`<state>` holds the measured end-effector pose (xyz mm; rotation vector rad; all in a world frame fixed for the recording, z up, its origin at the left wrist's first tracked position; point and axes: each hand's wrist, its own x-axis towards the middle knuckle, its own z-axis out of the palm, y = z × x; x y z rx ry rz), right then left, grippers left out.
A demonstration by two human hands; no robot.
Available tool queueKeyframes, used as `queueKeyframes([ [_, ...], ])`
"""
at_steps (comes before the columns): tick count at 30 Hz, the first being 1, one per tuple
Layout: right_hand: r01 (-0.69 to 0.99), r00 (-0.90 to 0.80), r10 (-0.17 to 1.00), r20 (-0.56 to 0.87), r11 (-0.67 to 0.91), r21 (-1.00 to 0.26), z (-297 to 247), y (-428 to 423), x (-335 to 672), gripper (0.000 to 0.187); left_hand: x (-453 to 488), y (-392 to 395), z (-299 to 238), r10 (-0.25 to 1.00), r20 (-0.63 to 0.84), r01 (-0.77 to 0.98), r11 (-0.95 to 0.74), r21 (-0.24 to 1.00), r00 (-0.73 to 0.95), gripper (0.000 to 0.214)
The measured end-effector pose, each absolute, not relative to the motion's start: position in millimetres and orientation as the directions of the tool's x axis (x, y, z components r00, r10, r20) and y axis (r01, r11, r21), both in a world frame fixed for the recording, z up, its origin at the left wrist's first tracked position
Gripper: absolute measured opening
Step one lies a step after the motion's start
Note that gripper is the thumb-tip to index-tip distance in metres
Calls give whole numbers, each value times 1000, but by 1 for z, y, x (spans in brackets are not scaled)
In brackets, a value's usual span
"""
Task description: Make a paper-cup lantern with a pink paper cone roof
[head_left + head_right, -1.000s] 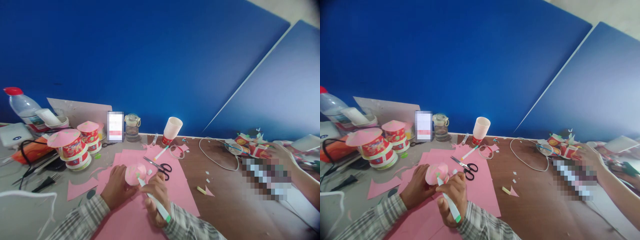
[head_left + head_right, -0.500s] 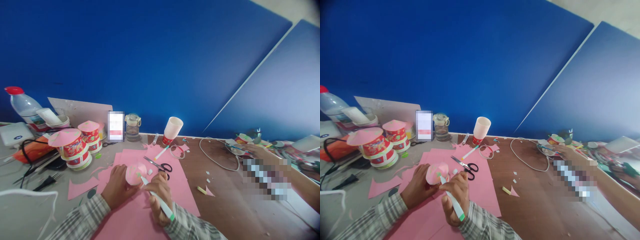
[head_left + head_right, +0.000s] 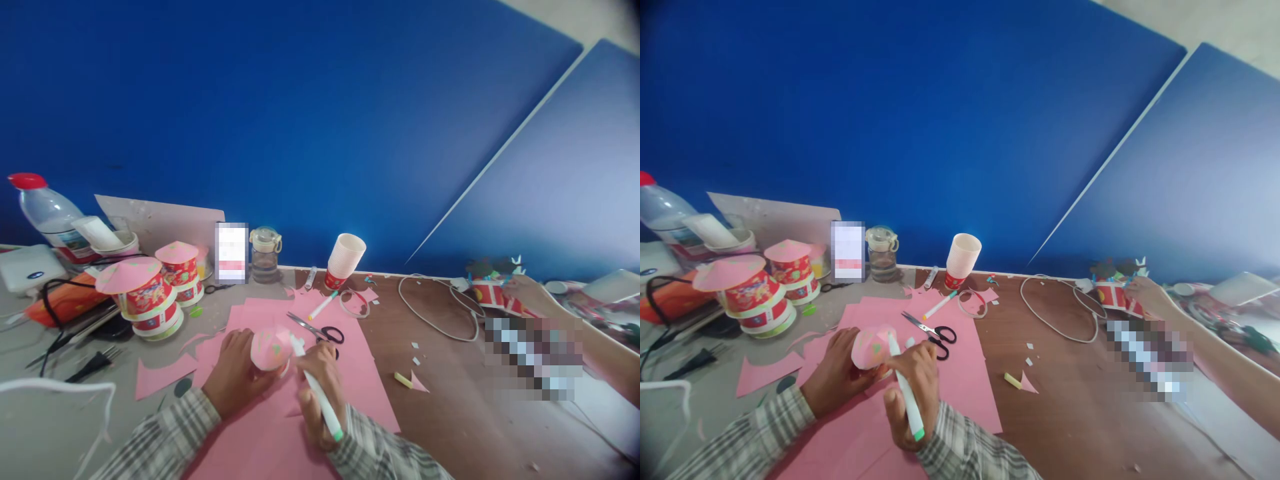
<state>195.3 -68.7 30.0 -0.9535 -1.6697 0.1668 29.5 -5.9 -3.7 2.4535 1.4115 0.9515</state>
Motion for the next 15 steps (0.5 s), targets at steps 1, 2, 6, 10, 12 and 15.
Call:
queueKeyframes([
  [1, 492, 6, 663, 749, 650, -579, 29, -68, 196, 35, 30, -6, -3, 822, 448, 723, -543, 426, 353, 26],
  [2, 488, 29, 667, 745, 641, -592, 28, -66, 196, 34, 30, -6, -3, 822, 447, 724, -542, 426, 353, 26],
  [6, 493, -23, 685, 728, 642, -588, 34, -55, 199, 33, 30, -6, -3, 821, 445, 718, -546, 432, 357, 26],
  [10, 427, -218, 712, 668, 685, -590, 50, -38, 198, 39, 27, -4, -7, 812, 443, 699, -565, 438, 379, 26],
  [12, 373, -311, 745, 590, 667, -645, 57, -29, 195, 37, 27, -4, -9, 812, 443, 693, -567, 446, 380, 27],
  [15, 304, -396, 743, 539, 660, -687, 57, -20, 191, 36, 26, -4, -10, 808, 448, 681, -574, 455, 381, 26],
])
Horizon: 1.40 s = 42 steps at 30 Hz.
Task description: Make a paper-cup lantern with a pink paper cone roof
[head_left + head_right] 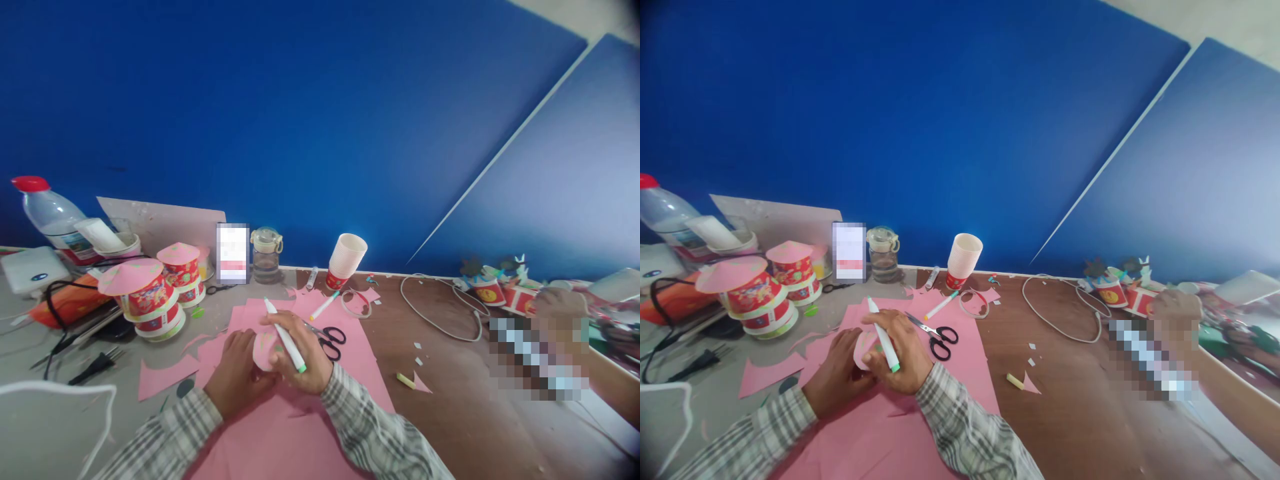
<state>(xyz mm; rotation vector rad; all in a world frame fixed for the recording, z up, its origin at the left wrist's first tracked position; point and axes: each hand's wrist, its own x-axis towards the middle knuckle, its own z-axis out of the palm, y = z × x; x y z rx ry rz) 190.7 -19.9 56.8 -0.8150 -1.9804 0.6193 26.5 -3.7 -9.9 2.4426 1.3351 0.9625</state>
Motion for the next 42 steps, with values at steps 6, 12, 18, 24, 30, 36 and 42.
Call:
queueKeyframes([
  [6, 328, -406, 740, 536, 665, -671, 41, -16, 189, 36, 27, -4, -9, 807, 440, 669, -581, 465, 395, 29],
  [12, 353, -406, 767, 497, 633, -689, 37, -18, 187, 40, 27, -5, -9, 816, 425, 681, -567, 463, 390, 25],
  [18, 334, -367, 778, 509, 621, -709, 37, -21, 187, 45, 28, -5, -8, 827, 415, 694, -551, 464, 379, 21],
  [24, 244, -181, 836, 517, 548, -800, 35, -22, 188, 47, 28, -5, -7, 824, 423, 692, -555, 463, 377, 22],
  [30, 352, -93, 861, 500, 498, -793, 34, -26, 178, 46, 27, -5, -8, 797, 457, 687, -586, 429, 395, 23],
  [36, 360, -52, 873, 485, 469, -806, 34, -28, 173, 34, 27, -5, -8, 781, 480, 684, -603, 411, 400, 23],
  [42, 270, -9, 893, 450, 436, -859, 30, -27, 173, 29, 28, -6, -6, 800, 457, 680, -583, 445, 388, 25],
])
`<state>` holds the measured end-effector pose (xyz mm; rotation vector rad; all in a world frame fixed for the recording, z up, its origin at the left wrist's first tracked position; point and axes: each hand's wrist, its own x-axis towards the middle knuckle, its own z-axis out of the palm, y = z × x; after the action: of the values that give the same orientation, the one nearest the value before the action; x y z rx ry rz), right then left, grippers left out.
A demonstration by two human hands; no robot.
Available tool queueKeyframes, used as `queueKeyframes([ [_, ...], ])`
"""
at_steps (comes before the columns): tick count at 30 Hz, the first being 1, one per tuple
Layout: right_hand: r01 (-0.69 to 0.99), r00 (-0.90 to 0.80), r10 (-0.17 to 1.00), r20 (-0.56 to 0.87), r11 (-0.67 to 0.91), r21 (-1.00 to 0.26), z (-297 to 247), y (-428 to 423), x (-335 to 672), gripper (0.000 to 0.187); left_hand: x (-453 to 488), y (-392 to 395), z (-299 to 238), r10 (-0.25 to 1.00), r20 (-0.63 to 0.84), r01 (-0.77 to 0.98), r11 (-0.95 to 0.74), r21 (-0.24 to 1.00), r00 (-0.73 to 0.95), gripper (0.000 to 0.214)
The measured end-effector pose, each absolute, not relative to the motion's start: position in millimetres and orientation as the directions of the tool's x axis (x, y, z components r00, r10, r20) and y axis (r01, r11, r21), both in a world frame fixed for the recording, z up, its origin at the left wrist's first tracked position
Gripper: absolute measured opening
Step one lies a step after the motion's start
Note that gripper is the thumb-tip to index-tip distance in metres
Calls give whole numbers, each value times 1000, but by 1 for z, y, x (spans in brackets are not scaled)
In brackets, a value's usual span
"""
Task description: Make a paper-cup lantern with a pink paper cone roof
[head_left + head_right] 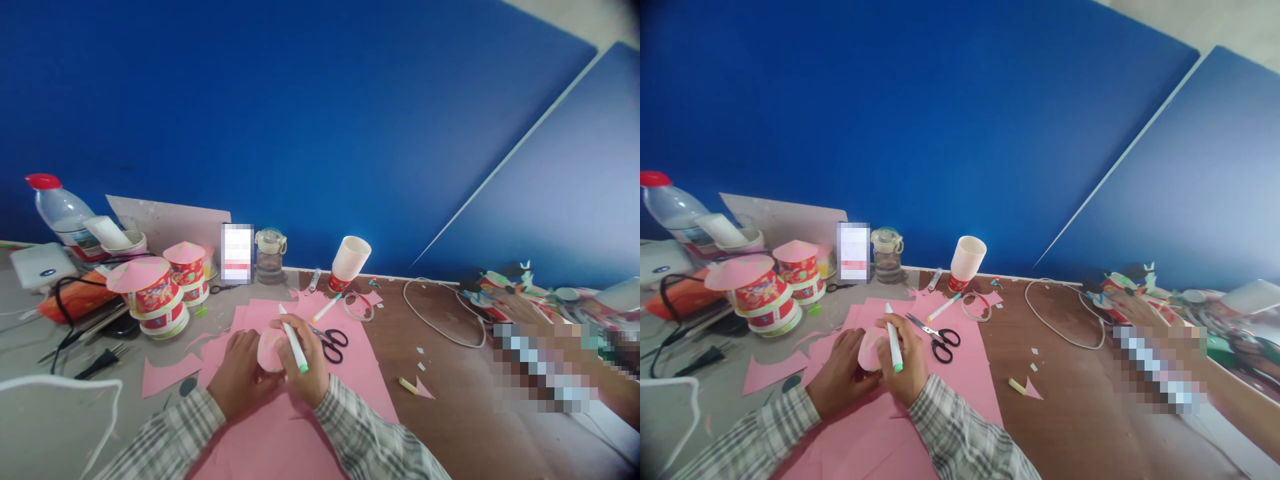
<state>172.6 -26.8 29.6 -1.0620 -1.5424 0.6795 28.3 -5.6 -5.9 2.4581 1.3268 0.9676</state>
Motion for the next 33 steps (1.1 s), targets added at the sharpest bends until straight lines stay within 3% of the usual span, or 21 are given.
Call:
queueKeyframes([
  [5, 245, 14, 895, 445, 428, -870, 28, -26, 172, 28, 27, -7, -2, 812, 430, 662, -576, 480, 394, 29],
  [8, 205, 45, 895, 443, 426, -881, 26, -25, 173, 27, 25, -9, 3, 835, 399, 619, -549, 562, 378, 33],
  [13, 201, 67, 884, 463, 443, -874, 27, -26, 174, 28, 23, -11, 14, 920, 297, 265, -362, 893, 256, 38],
  [16, 223, 31, 881, 471, 454, -863, 29, -27, 174, 28, 23, -9, 14, 968, 214, 102, -228, 968, 127, 31],
  [23, 295, -114, 858, 501, 511, -807, 30, -25, 180, 34, 21, -2, 7, 990, 41, -109, -26, 994, 138, 34],
  [29, 453, -277, 707, 650, 693, -560, 14, -25, 180, 71, 24, -1, 12, 982, -109, -295, 151, 944, 154, 23],
  [33, 446, -318, 735, 599, 673, -590, 11, -24, 180, 74, 23, 2, 14, 970, -168, -328, 218, 919, 173, 24],
])
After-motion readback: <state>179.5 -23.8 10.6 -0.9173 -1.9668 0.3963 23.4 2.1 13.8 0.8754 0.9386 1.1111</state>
